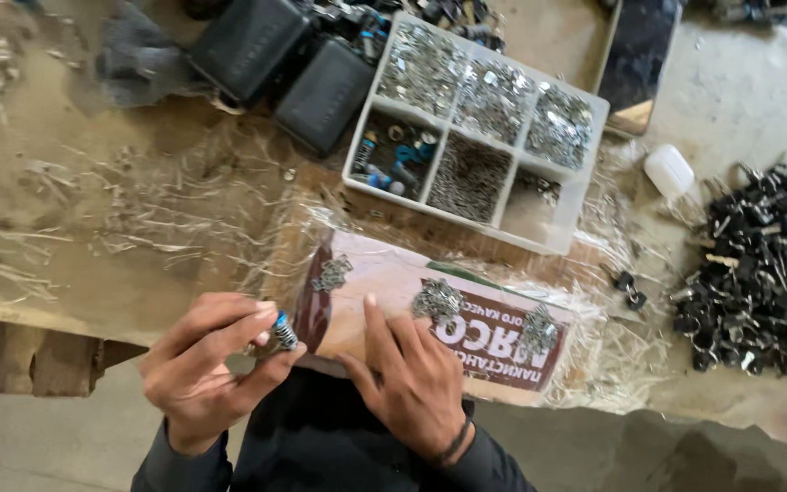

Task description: The person sits at a workbench assembling small metal clamp components. They pick a clamp body and a spring from a compartment box, fit the spring onto the clamp by hand, and place the finished assembly onto a growing pile of completed clamps on the table.

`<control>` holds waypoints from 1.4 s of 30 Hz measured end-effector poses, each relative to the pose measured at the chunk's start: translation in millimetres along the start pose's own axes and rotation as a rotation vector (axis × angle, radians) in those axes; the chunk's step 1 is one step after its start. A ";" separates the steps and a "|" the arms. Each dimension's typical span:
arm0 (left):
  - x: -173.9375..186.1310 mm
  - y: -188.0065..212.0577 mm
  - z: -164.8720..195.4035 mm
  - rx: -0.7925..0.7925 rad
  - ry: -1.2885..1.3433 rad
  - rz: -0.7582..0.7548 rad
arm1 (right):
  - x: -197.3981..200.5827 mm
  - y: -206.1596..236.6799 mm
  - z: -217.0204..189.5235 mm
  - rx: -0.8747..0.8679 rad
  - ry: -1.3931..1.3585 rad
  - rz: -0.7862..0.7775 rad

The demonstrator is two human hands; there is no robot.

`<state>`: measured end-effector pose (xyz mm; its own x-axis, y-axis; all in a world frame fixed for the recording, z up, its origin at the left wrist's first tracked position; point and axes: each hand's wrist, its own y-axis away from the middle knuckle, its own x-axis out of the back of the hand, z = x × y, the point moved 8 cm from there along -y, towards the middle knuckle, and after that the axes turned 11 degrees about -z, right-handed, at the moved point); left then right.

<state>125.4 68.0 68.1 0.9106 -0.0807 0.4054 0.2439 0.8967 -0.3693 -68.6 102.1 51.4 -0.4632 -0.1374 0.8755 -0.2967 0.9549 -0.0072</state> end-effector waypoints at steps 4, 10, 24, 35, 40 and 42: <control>2.7 5.9 0.4 -0.026 0.007 0.025 | -15.2 -29.5 -0.1 -0.104 0.042 -0.190; -18.1 -2.8 3.7 -0.062 0.089 -0.079 | 3.2 8.0 -1.3 0.065 0.072 0.010; -76.2 -23.0 28.6 -0.158 0.220 -0.323 | 28.5 57.8 45.3 -0.041 -0.737 0.430; -86.3 -15.3 25.7 -0.122 0.237 -0.328 | 31.8 50.3 39.9 -0.005 -0.697 0.391; -89.2 -13.8 24.8 -0.115 0.204 -0.341 | 36.2 50.6 34.9 0.036 -0.511 0.450; -89.3 -13.7 24.2 -0.117 0.179 -0.331 | 41.9 53.8 26.5 0.085 -0.293 0.517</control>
<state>32.6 73.5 57.2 0.8177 -0.4413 0.3696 0.5610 0.7548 -0.3400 -126.1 140.8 74.8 -0.7730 0.2610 0.5783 -0.0317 0.8945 -0.4460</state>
